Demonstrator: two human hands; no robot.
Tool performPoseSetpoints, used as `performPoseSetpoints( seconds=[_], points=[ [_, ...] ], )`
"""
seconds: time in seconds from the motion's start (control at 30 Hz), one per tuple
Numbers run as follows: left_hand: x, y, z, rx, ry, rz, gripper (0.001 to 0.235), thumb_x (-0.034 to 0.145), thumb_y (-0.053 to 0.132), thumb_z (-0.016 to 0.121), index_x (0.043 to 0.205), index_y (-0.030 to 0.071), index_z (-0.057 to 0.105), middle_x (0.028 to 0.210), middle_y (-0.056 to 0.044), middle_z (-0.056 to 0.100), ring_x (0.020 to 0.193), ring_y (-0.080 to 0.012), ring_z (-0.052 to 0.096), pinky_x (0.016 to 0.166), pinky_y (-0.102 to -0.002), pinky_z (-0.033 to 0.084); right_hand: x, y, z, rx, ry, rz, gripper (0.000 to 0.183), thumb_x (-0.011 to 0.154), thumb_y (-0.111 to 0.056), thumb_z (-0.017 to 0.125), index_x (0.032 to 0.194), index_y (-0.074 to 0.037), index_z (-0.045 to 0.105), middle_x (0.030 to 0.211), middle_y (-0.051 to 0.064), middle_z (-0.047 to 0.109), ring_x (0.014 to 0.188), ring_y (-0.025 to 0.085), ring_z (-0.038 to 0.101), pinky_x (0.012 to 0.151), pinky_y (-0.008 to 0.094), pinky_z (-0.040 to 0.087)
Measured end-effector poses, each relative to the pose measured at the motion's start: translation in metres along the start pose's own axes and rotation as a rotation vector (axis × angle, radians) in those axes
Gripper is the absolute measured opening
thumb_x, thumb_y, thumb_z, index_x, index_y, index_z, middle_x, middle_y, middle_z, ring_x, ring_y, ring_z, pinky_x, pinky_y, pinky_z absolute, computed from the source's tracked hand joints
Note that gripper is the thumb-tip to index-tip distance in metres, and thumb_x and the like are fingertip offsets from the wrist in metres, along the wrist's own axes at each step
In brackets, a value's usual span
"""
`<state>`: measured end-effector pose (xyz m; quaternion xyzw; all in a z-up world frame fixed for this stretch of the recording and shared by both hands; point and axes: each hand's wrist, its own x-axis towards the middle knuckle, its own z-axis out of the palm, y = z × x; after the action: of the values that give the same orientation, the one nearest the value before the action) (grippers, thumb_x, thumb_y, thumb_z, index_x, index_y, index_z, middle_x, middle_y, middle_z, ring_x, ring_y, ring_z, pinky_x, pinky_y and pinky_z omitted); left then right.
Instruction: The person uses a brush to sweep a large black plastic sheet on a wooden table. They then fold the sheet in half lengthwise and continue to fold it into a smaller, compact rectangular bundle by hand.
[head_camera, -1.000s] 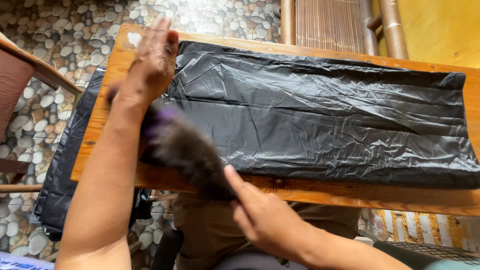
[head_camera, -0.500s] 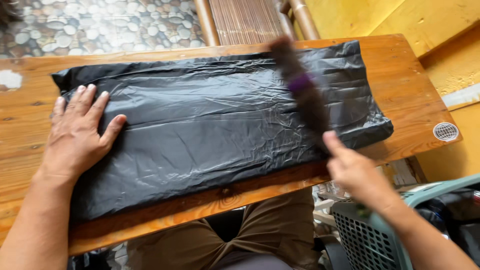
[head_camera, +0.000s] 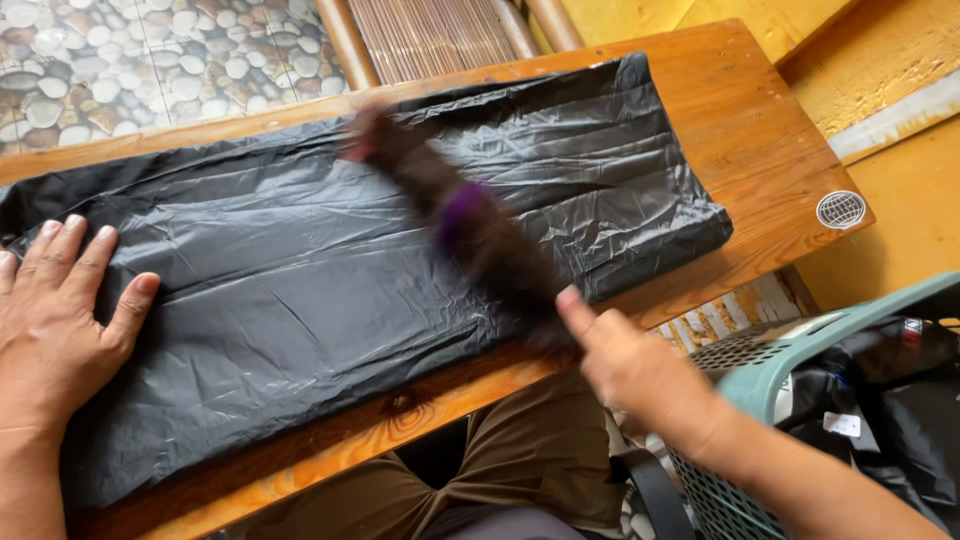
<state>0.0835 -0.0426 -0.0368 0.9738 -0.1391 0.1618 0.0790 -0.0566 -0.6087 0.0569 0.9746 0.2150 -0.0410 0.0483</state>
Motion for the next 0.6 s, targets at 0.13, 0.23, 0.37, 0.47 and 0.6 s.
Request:
performPoseSetpoints(
  seconds=[0.13,0.23,0.37,0.47,0.6],
  points=[
    [-0.003,-0.002,0.003,-0.034,0.087,0.069,0.069,0.111,0.043,0.054,0.152,-0.011,0.068,0.163,-0.036,0.058,0.155,-0.0488,0.048,0.129,-0.057,0.031,-0.006,0.125,-0.003,0.154,-0.281,0.688,0.072,0.098,-0.028,0.039,0.169,-0.027,0.024,0.122,0.018,0.058,0.097,0.042,0.062,0.085,0.054,0.044],
    [-0.004,-0.004,0.008,0.005,0.173,0.123,0.063,0.111,0.036,0.063,0.148,-0.014,0.074,0.159,-0.038,0.065,0.152,-0.0507,0.056,0.131,-0.052,0.039,-0.019,0.208,0.013,0.027,-0.241,0.798,0.069,0.099,-0.029,0.041,0.166,-0.013,0.034,0.139,0.028,0.061,0.114,0.053,0.064,0.094,0.060,0.047],
    [0.004,0.008,-0.015,-0.017,-0.048,-0.014,0.079,0.107,0.055,0.046,0.156,-0.006,0.059,0.167,-0.032,0.051,0.157,-0.0427,0.040,0.126,-0.059,0.022,-0.022,0.275,0.039,-0.082,-0.126,0.803,0.066,0.102,-0.033,0.045,0.165,-0.013,0.042,0.132,0.034,0.066,0.111,0.058,0.064,0.087,0.066,0.050],
    [0.013,0.011,-0.030,-0.098,-0.153,-0.096,0.089,0.102,0.060,0.046,0.158,-0.009,0.048,0.167,-0.027,0.042,0.159,-0.0347,0.029,0.125,-0.063,0.008,-0.009,0.296,0.044,-0.151,-0.162,0.822,0.065,0.106,-0.040,0.039,0.169,-0.026,0.038,0.140,0.023,0.065,0.116,0.052,0.065,0.087,0.062,0.052],
    [0.025,0.007,-0.043,-0.039,-0.180,-0.117,0.088,0.100,0.064,0.045,0.157,-0.003,0.049,0.170,-0.024,0.039,0.163,-0.0354,0.023,0.125,-0.065,0.004,0.021,0.284,0.009,-0.103,-0.232,0.930,0.062,0.104,-0.058,0.039,0.163,-0.039,0.043,0.143,0.030,0.056,0.124,0.056,0.061,0.100,0.062,0.047]
  ],
)
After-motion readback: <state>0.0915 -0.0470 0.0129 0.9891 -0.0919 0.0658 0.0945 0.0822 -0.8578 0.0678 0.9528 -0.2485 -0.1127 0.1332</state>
